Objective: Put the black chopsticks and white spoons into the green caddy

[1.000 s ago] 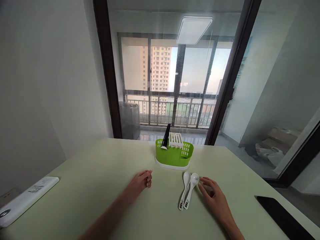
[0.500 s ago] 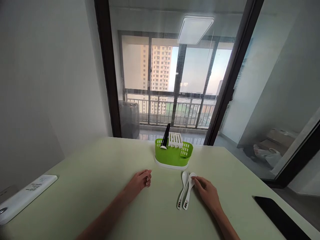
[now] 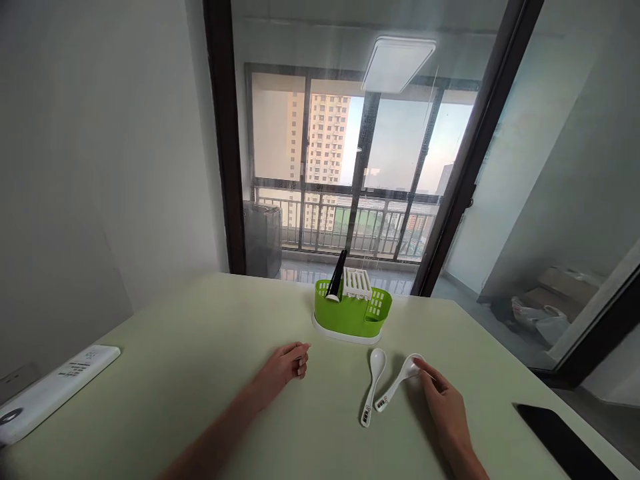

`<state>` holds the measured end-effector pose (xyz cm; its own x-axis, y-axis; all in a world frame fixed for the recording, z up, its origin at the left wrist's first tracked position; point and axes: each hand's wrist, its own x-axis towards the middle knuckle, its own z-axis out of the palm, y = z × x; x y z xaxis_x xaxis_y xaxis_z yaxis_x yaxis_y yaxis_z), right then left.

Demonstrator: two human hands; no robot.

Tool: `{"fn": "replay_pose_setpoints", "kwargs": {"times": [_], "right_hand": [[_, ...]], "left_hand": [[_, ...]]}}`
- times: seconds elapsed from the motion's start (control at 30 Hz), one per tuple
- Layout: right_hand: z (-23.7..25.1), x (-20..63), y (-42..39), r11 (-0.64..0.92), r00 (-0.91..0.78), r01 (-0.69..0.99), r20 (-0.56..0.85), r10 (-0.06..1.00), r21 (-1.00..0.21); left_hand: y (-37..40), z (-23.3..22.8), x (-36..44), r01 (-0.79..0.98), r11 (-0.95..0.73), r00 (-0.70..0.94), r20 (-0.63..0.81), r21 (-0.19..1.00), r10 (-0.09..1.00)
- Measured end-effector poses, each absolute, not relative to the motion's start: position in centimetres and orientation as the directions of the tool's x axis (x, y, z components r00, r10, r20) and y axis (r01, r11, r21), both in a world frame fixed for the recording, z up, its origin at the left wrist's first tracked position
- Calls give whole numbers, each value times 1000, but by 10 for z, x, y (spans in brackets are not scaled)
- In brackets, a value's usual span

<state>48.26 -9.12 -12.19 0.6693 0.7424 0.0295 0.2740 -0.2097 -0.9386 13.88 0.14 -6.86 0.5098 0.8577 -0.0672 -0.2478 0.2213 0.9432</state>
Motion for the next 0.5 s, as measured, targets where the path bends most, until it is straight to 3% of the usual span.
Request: {"fn": "replay_pose_setpoints", "kwargs": {"times": [0.1,0.2,0.37,0.5], "right_hand": [[-122,493,-93,-132,672,33,-76,737,-991],[-118,504,-92,-3,639,-110,-74,766,-994],[-76,506,-84,54,649,-55,5,761,-997],[-19,482,-80,83,617,134,149,773,-987]], "left_hand": [[1,-69,138,-234,212,512,-65,949,857],[-1,-66,137,-216,209,513,-71,954,856],[-3,-63,138,-224,210,500,-73,952,863],[0,-67,138,-225,207,503,-69,952,861]]}}
